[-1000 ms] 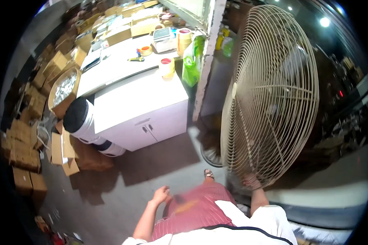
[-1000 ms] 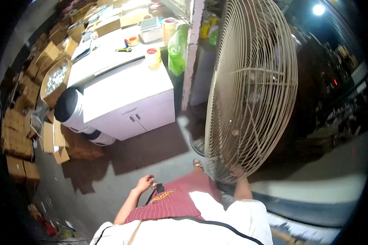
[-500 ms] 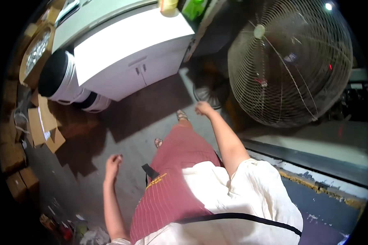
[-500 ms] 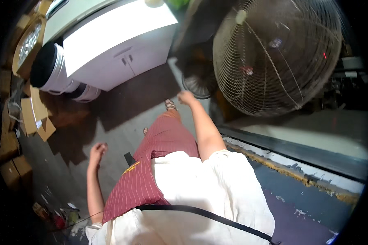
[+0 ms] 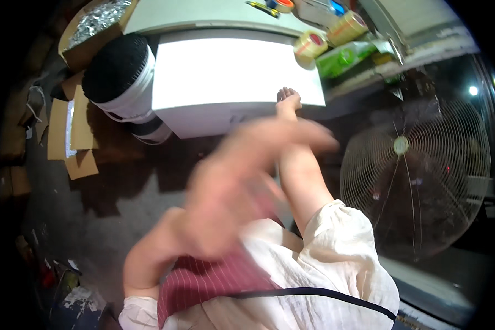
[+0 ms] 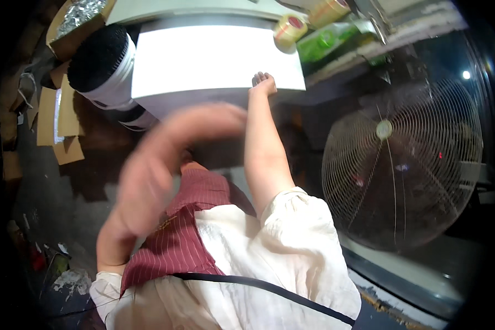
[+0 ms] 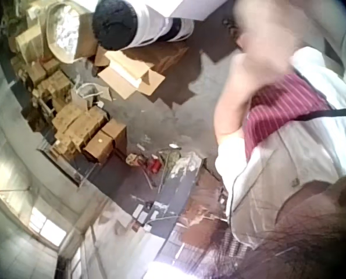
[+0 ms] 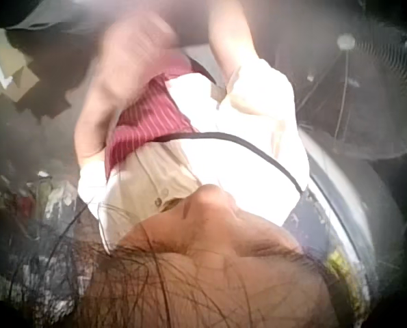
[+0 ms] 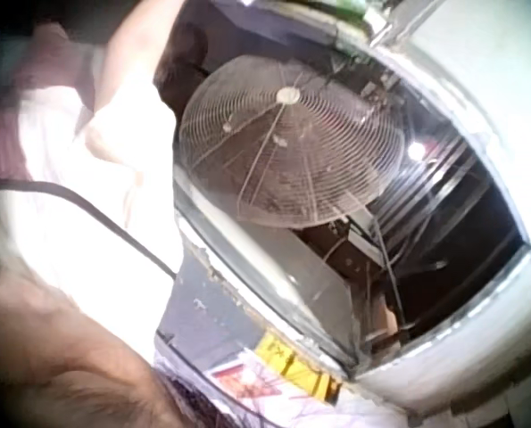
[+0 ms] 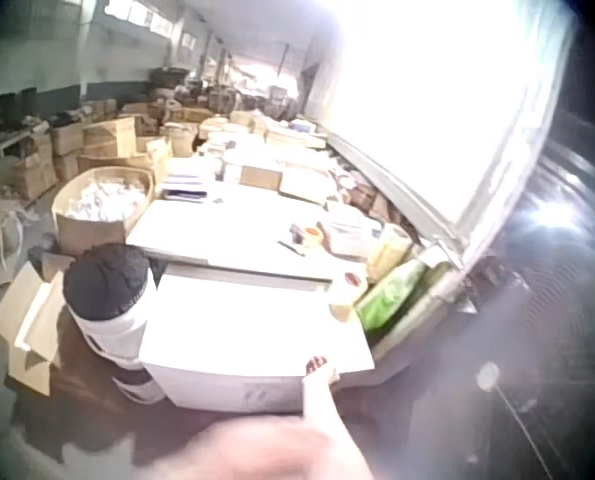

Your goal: The person walks through a warehouse area, collects a long metal bar and black rods from a container, and then stands at a table to count small silver metal brackets while checking a list on a clipboard.

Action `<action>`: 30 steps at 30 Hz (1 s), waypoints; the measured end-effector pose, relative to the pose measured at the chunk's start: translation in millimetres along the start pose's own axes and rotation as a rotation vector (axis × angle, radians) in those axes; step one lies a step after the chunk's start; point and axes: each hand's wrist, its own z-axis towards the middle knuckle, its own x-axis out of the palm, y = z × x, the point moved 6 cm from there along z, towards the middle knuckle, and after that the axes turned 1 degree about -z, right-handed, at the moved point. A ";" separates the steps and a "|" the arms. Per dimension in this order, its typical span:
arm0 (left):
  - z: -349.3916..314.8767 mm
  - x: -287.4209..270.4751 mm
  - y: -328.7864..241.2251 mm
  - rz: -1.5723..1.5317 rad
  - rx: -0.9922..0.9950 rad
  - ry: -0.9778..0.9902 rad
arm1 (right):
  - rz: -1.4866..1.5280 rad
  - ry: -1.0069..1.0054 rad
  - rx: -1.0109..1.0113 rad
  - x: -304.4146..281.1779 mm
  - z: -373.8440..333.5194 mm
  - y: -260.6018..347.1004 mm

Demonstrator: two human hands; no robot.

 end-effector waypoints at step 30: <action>147.5 -416.2 179.6 0.644 -0.698 -0.036 | -1.566 1.179 -1.040 271.4 -166.0 -224.5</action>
